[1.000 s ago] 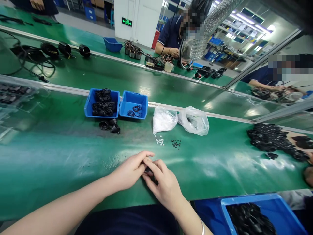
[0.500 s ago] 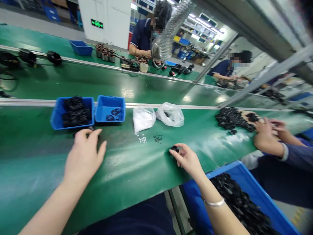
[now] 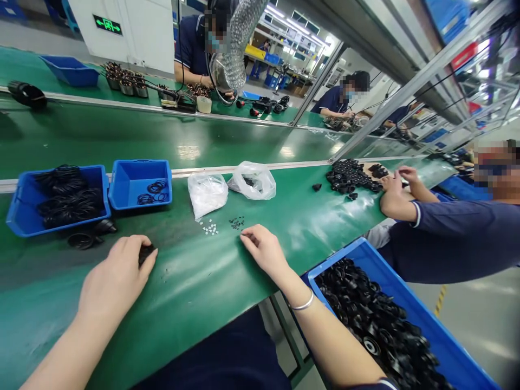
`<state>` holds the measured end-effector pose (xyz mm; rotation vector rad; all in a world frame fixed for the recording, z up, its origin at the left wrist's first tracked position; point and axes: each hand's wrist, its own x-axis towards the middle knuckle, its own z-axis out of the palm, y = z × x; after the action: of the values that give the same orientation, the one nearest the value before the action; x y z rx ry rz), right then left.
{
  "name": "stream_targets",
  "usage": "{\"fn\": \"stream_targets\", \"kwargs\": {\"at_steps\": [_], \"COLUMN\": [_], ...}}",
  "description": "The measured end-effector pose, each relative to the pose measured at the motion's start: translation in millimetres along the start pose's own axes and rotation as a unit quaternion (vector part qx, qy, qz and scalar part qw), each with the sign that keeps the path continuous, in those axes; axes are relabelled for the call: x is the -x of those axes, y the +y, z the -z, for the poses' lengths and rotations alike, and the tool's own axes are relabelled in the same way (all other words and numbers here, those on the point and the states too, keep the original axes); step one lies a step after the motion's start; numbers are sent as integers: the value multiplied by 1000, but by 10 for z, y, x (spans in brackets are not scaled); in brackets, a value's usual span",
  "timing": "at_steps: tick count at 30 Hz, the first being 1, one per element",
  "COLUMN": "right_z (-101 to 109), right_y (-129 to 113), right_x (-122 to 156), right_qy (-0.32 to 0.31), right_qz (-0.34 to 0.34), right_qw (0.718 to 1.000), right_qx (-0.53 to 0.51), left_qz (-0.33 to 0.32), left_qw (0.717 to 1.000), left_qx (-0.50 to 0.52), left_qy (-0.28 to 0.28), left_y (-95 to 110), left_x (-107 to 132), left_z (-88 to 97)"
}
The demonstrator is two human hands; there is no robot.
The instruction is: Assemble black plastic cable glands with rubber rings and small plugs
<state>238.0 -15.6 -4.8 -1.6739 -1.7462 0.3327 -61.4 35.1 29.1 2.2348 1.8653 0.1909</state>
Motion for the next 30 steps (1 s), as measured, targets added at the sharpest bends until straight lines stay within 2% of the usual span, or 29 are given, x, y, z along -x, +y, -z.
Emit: {"fn": "stream_targets", "kwargs": {"at_steps": [2, 3, 6, 8, 13, 17, 24, 27, 30], "right_z": [-118, -171, -298, -356, -434, -448, -407, -358, -334], "right_y": [-117, -156, -223, -248, -308, -308, -242, -347, -561], "right_x": [-87, -133, -252, -298, -311, -295, -297, -252, -126], "right_qy": [-21, -28, -38, -33, -28, -28, -39, -27, -53], "right_qz": [29, 43, 61, 45, -13, -19, 13, 36, 97], "right_qw": [999, 999, 997, 997, 996, 996, 998, 999, 993], "right_qx": [-2, 2, 30, 50, 89, 80, 36, 9, -40], "left_qz": [-9, -12, -7, 1, 10, 18, -7, -9, -31], "left_qw": [992, 979, 915, 874, 807, 791, 760, 755, 744], "left_qx": [126, 198, 378, 448, 545, 554, 583, 590, 606], "left_qy": [-26, -48, -141, -188, -227, -261, -286, -287, -281], "left_y": [7, 14, 61, 101, 168, 189, 224, 221, 205], "left_x": [11, 23, 70, 100, 138, 151, 191, 198, 204], "left_z": [-81, -111, -160, -165, -167, -199, -204, -244, -300]}}
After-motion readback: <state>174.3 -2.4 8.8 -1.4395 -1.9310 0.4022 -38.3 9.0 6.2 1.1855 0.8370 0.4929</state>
